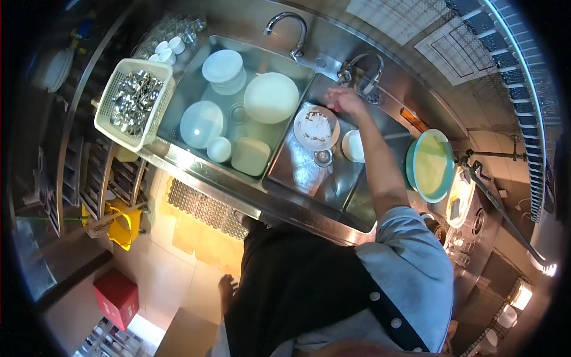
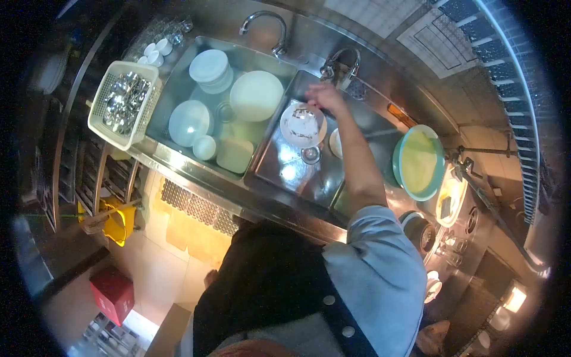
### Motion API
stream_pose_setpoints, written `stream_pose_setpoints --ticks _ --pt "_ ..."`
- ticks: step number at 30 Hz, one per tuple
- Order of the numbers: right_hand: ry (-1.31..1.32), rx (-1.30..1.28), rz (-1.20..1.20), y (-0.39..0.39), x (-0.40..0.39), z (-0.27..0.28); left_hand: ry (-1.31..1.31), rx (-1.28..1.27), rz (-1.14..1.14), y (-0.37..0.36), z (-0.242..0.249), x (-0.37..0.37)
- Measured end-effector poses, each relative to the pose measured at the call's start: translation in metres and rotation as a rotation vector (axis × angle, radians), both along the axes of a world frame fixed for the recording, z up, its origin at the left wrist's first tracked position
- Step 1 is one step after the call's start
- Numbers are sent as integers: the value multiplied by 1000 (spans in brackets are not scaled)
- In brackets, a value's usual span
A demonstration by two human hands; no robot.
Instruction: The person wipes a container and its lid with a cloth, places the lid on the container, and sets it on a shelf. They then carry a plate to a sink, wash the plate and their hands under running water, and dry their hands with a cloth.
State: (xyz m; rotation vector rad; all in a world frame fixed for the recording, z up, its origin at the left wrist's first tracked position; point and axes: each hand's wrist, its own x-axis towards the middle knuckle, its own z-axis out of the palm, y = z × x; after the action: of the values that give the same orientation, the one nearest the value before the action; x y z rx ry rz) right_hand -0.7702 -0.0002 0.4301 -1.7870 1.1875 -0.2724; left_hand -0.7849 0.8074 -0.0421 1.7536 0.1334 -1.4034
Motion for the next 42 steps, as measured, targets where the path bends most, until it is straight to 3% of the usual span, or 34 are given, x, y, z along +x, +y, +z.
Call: stream_pose_setpoints --ticks 1,4,5,7,10,11,15,18,20,23,25,29,31,33,35,38,40,41,42 --pt "10 13 3 6 -4 -6 15 33 79 -9 19 7" --pt "-589 66 -506 -5 -23 -68 -83 -58 -4 12 20 13" --pt "-579 74 -505 -4 -24 -74 -127 -134 -43 17 5 6" --pt "-745 343 -745 4 -24 -85 -106 -84 -42 18 19 8" --pt "-903 496 -807 -4 -5 -92 -37 18 34 -7 83 27" --pt "-891 508 -803 15 22 -91 13 84 106 20 116 48" --pt "-918 487 -737 -21 38 -112 -50 -1 175 42 100 40" --pt "-924 500 -689 -21 31 -109 4 50 246 50 130 37" --pt "-862 541 -694 1 37 -99 -28 49 251 65 120 26" --pt "-868 486 -852 33 46 -70 -101 69 76 108 64 -3" --pt "-799 352 -853 32 50 -76 -83 -107 131 125 50 -15" --pt "-859 414 -838 48 51 -83 -143 108 264 112 116 -14" --pt "-783 341 -624 55 46 -92 -134 83 297 113 131 -14" --pt "-790 418 -600 69 42 -73 -137 71 269 105 155 -13" --pt "-797 497 -567 77 48 -59 -143 56 249 111 150 -14" --pt "-1010 485 -654 63 48 -49 -108 139 167 123 136 -20" --pt "-791 410 -352 59 56 -43 -31 232 484 120 145 -24" --pt "-794 412 -351 60 57 -40 -33 232 484 122 148 -22" --pt "-855 445 -320 69 58 -30 -71 177 348 138 127 -28"
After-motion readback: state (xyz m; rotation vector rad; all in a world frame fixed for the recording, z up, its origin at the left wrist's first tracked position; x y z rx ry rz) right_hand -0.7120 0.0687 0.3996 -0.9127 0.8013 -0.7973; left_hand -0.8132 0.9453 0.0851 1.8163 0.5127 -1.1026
